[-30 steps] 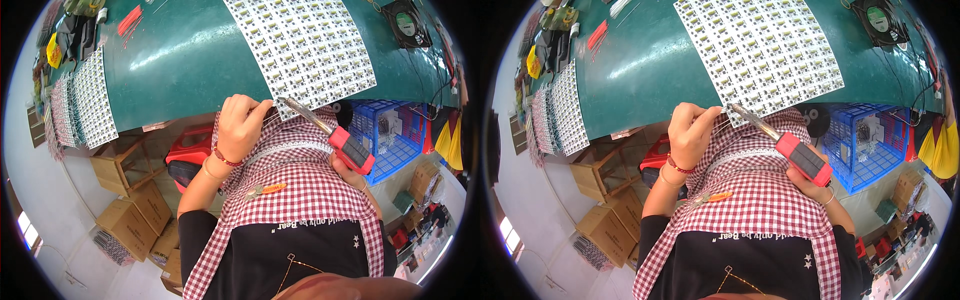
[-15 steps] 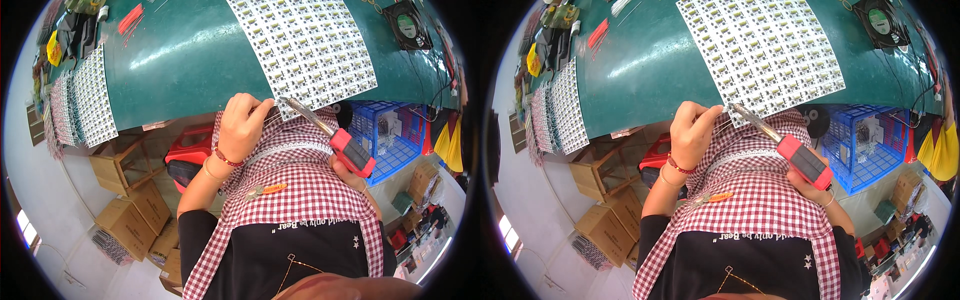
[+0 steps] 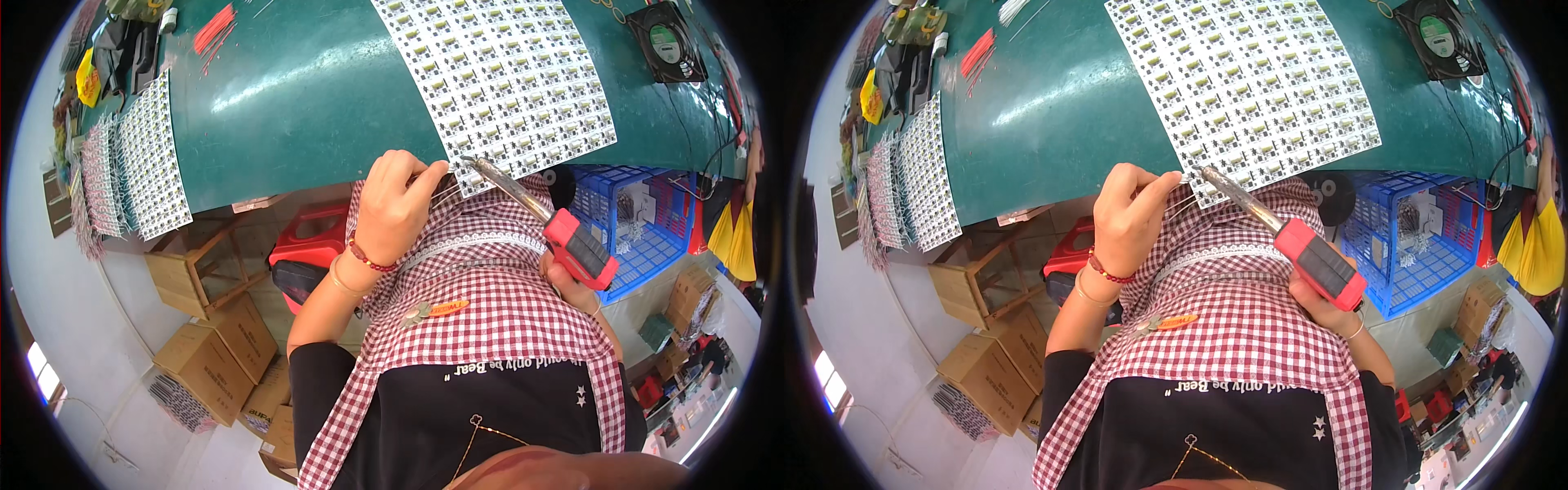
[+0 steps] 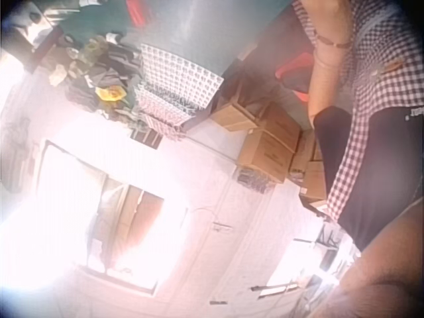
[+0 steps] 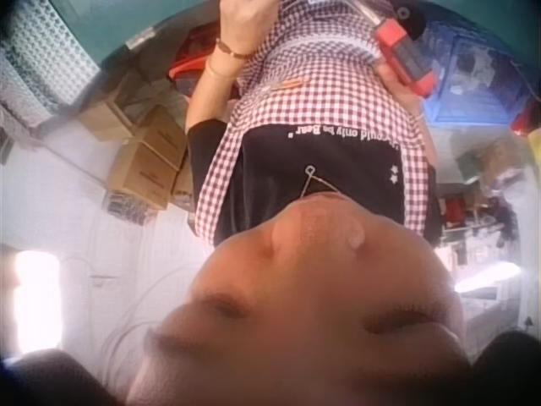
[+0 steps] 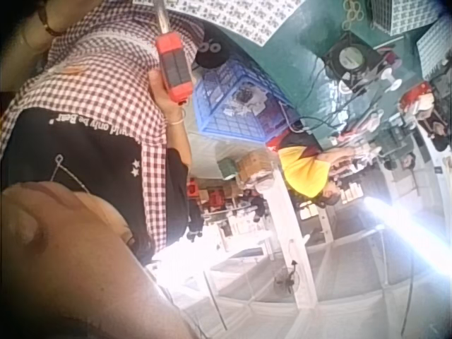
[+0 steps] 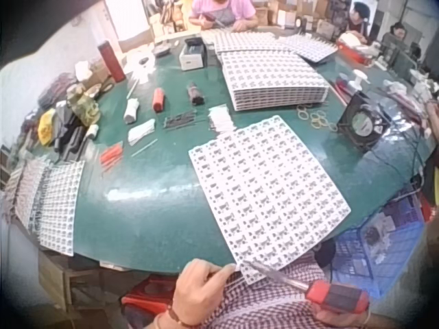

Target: The recorder is manually assembling LED components, using a handheld tool to apply glue or solder to a grid of small parts.

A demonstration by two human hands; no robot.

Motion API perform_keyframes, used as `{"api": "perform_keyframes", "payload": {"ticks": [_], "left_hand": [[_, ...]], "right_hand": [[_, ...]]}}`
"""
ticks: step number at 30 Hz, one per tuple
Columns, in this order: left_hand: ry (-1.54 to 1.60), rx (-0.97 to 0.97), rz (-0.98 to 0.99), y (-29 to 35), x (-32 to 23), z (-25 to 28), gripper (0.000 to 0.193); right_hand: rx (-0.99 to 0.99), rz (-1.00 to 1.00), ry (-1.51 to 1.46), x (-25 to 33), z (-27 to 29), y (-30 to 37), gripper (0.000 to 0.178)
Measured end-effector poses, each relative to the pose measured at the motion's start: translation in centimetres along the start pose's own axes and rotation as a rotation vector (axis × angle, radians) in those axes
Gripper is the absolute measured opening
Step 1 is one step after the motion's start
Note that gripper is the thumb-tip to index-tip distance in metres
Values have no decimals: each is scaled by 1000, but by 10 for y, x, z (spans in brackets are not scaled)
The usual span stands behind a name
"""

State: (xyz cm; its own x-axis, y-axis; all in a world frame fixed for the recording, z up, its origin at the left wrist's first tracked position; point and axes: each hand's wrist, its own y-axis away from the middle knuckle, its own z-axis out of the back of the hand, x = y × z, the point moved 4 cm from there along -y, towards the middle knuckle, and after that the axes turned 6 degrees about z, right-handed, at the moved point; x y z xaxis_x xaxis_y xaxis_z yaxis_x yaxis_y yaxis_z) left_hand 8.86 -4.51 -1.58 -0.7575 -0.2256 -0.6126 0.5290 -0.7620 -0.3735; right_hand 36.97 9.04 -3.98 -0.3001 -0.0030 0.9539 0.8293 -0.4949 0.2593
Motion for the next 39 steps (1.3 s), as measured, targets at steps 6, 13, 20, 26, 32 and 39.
{"api": "perform_keyframes", "payload": {"ticks": [6, 13, 20, 26, 32, 39], "left_hand": [[-6, 11, 7, -2, -1, 1, 27], [20, 11, 43, -1, -2, 4, 20], [-8, -137, 65, -9, -5, 17, 22], [-42, -82, 51, -9, 1, 3, 22], [-26, -52, 48, -11, 2, 3, 22], [-55, -41, 30, -10, 3, 1, 24]], "right_hand": [[18, -10, -64, 3, -1, -4, 19], [7, -25, -126, 6, -2, -7, 19], [71, -55, -275, 12, -7, -13, 12], [52, 32, -108, 11, -6, -18, 8], [-16, -3, -50, 1, -5, -19, 15], [27, -50, -20, 5, -4, -22, 16]]}}
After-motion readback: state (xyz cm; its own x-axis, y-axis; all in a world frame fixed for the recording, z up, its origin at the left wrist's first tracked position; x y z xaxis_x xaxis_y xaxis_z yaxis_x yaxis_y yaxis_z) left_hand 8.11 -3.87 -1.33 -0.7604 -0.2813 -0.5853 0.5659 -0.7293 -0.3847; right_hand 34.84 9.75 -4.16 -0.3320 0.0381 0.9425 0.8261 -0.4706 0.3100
